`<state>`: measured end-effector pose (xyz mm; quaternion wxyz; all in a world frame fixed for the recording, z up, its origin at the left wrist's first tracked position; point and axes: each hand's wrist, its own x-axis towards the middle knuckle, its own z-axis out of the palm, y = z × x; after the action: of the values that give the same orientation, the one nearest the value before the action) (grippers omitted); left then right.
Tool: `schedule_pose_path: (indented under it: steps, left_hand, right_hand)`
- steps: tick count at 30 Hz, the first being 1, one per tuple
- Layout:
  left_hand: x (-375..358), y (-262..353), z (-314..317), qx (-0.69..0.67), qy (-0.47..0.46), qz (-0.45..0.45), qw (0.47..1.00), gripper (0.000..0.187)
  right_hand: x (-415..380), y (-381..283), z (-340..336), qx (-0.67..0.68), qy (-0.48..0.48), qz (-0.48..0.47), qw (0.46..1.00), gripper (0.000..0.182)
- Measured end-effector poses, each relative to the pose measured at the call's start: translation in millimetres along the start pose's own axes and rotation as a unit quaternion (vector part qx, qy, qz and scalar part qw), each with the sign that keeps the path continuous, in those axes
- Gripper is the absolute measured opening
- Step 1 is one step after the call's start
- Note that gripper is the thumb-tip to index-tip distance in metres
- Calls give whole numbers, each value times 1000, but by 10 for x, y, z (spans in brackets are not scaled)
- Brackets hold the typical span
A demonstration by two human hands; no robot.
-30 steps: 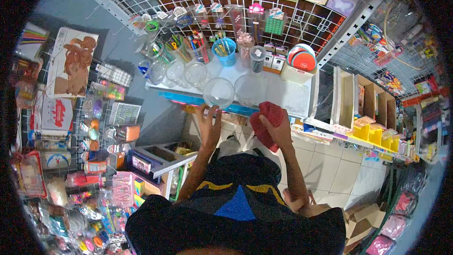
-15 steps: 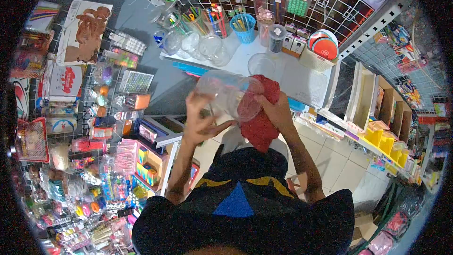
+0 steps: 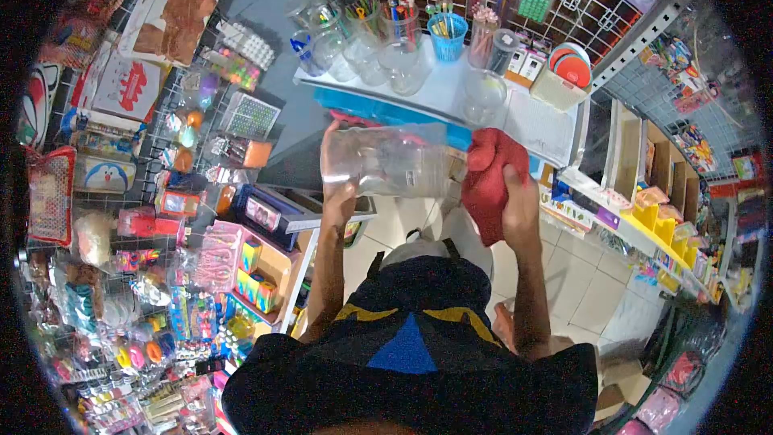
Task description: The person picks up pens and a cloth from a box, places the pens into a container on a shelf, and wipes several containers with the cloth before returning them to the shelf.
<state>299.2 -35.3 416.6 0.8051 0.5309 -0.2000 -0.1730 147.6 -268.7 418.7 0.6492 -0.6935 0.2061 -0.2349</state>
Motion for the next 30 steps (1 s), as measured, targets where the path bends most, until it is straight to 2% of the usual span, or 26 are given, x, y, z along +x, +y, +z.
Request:
schedule_pose_path:
  steps: [1, 4, 5, 7, 8, 10, 13, 14, 17, 19, 21, 23, 25, 26, 29, 30]
  left_hand:
    - [-85, -44, -81, -7, -12, -36, 999, 107]
    - [-345, -155, -236, -55, -31, -109, 992, 101]
    - [-437, -120, -246, -79, -30, -127, 988, 98]
    - [-537, -130, -303, -113, -36, -166, 979, 93]
    - [-564, -133, -344, -121, -44, -188, 974, 90]
    - [-563, -202, -397, -121, -109, -156, 974, 86]
    - [-579, -299, -373, -10, -206, -106, 973, 81]
    - [-592, -362, -357, 4, -209, -99, 973, 80]
    - [-536, -395, -300, 49, -220, -67, 972, 78]
    - [-512, -199, -224, 80, -229, -55, 969, 78]
    - [-532, -180, -146, 152, -260, -33, 953, 79]
    - [-566, -138, -86, 172, -262, -38, 949, 79]
    - [-559, -13, -20, 140, -232, -67, 960, 78]
    - [-547, 53, 15, 160, -242, -47, 956, 79]
    - [-524, 290, 141, 228, -265, 38, 936, 82]
    - [-485, 371, 203, 256, -273, 85, 923, 83]
  right_hand:
    - [-88, -105, -7, -110, -18, -103, 988, 37]
    - [-296, -356, 110, -251, -199, -147, 936, 34]
    - [-345, -331, 56, -227, -257, -29, 939, 30]
    - [-347, -523, 82, -252, -332, -12, 909, 30]
    - [-382, -531, 99, -254, -337, -32, 906, 29]
    - [-542, -461, 146, -253, -349, -70, 900, 28]
    - [-842, -306, 328, -345, -344, -107, 867, 49]
    - [-950, -212, 430, -387, -336, -99, 853, 57]
    - [-994, 294, 658, -354, -236, -233, 874, 56]
    - [-1001, 200, 752, -323, -279, -122, 896, 53]
    - [-1020, 282, 786, -349, -250, -171, 887, 50]
    - [-1061, 629, 798, -423, -138, -369, 816, 46]
    - [-999, 164, 852, -413, -158, -309, 842, 45]
    - [-979, -34, 862, -405, -168, -277, 855, 44]
    - [-854, -135, 806, -298, -283, -135, 901, 55]
    - [-865, 15, 771, -187, -280, -86, 938, 55]
